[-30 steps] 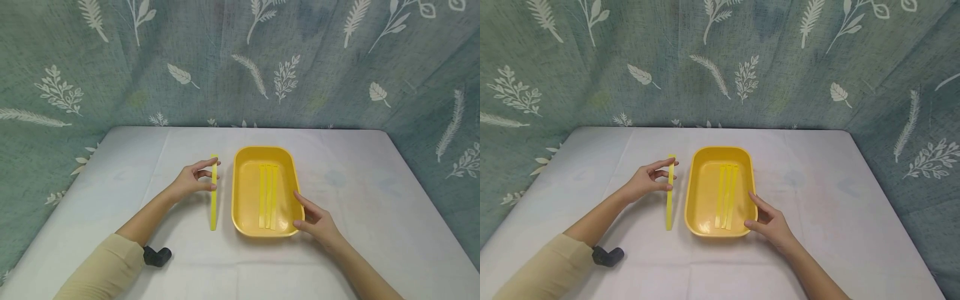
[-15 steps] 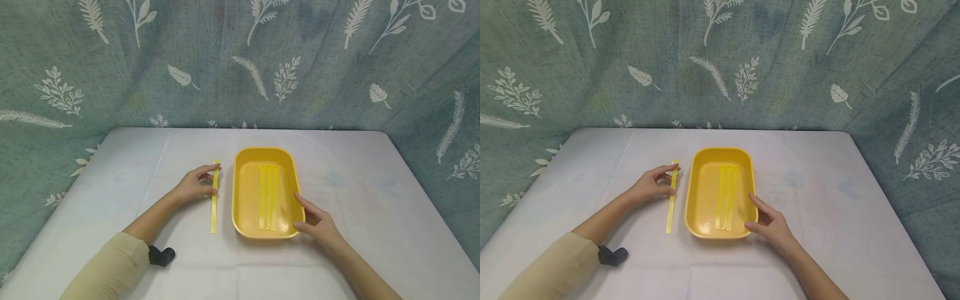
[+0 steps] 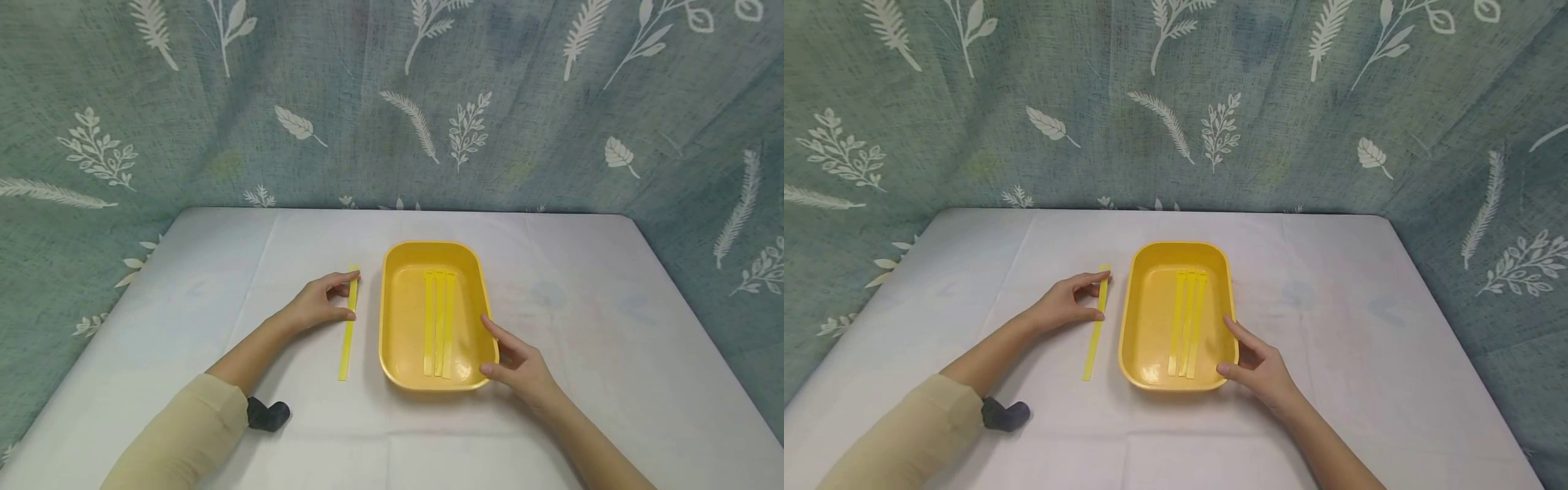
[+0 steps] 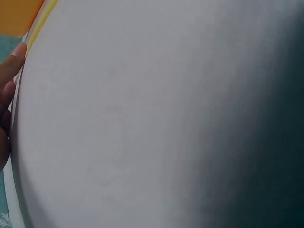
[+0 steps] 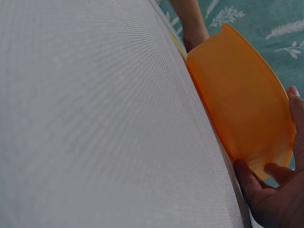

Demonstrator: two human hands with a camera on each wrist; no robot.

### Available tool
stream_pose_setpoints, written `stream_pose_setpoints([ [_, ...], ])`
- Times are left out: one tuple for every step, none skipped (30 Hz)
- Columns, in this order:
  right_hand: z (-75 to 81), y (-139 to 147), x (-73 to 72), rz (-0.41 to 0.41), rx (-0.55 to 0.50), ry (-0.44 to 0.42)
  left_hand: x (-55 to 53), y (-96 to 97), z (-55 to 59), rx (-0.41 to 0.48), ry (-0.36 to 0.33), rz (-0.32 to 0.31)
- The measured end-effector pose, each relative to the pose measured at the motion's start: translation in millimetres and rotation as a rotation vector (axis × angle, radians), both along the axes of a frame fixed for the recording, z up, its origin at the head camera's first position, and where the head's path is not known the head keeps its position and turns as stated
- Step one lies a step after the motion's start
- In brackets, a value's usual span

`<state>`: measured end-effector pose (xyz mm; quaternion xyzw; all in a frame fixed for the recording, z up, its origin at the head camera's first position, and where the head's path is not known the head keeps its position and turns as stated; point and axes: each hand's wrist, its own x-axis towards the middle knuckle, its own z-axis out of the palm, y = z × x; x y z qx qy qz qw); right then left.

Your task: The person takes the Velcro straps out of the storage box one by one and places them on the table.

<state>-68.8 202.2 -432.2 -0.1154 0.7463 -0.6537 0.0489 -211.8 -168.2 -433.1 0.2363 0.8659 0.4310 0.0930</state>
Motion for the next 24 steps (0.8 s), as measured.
stream_pose_setpoints([
  [0.1,-0.1,0.0,-0.003,0.002,0.000,-0.8,-0.2,0.1,-0.015,-0.001,-0.004],
  [0.2,-0.2,0.0,-0.004,0.001,-0.001,-1.8,-0.4,0.0,-0.024,-0.004,-0.008],
  [0.3,-0.3,0.0,-0.004,0.001,-0.002,-2.4,-0.5,0.4,-0.033,-0.009,-0.011],
  [0.4,-0.4,0.2,-0.006,0.003,-0.004,-3.1,-0.6,0.3,-0.046,-0.011,-0.010],
  [0.5,-0.4,0.3,-0.007,0.003,-0.005,-3.6,-0.4,0.3,-0.057,-0.015,-0.007],
  [0.5,-0.3,0.3,-0.005,0.003,-0.004,-4.1,-0.4,0.3,-0.067,-0.016,-0.004],
  [0.5,-0.2,0.4,-0.003,0.003,-0.004,-4.4,-0.5,0.3,-0.076,-0.018,0.000],
  [0.5,-0.1,0.4,-0.002,0.000,-0.003,-4.7,-0.5,0.5,-0.077,-0.023,0.003],
  [0.4,0.1,0.4,-0.001,0.000,-0.003,-4.6,-0.4,0.9,-0.085,-0.027,0.007],
  [0.3,0.2,0.5,-0.001,-0.002,-0.003,-4.8,-0.5,0.6,-0.089,-0.027,0.009],
  [0.2,0.2,0.5,-0.001,-0.002,-0.002,-4.8,-0.6,0.7,-0.092,-0.025,0.007],
  [0.2,0.3,0.5,-0.001,-0.003,-0.003,-4.8,-0.8,0.9,-0.095,-0.022,0.007],
  [0.0,0.3,0.5,-0.003,-0.003,-0.002,-4.6,-0.7,1.2,-0.101,-0.019,0.007],
  [-0.1,0.4,0.5,-0.004,-0.006,-0.002,-4.6,-0.6,1.2,-0.106,-0.016,0.008],
  [-0.1,0.5,0.5,-0.005,-0.006,-0.001,-4.3,-0.3,1.6,-0.109,-0.011,0.010],
  [-0.1,0.6,0.5,-0.005,-0.006,0.001,-4.2,-0.2,1.8,-0.111,-0.008,0.012],
  [-0.1,0.7,0.4,-0.006,-0.006,0.002,-4.0,0.2,2.3,-0.113,-0.005,0.014],
  [-0.1,0.8,0.3,-0.006,-0.008,0.004,-3.8,0.5,2.8,-0.112,-0.007,0.019],
  [-0.1,0.8,0.2,-0.006,-0.010,0.006,-3.7,0.8,3.3,-0.113,-0.007,0.022],
  [0.0,0.8,0.1,-0.005,-0.012,0.005,-3.7,1.1,3.6,-0.113,-0.010,0.027],
  [0.0,0.8,0.1,-0.005,-0.010,0.006,-3.6,1.3,4.2,-0.116,-0.014,0.031],
  [0.0,0.8,0.0,-0.003,-0.011,0.007,-3.8,1.2,4.4,-0.118,-0.020,0.034],
  [0.0,0.7,0.0,-0.004,-0.012,0.005,-4.0,1.2,4.7,-0.120,-0.027,0.036],
  [0.0,0.7,0.2,-0.005,-0.013,0.001,-4.4,1.0,4.9,-0.117,-0.037,0.039],
])
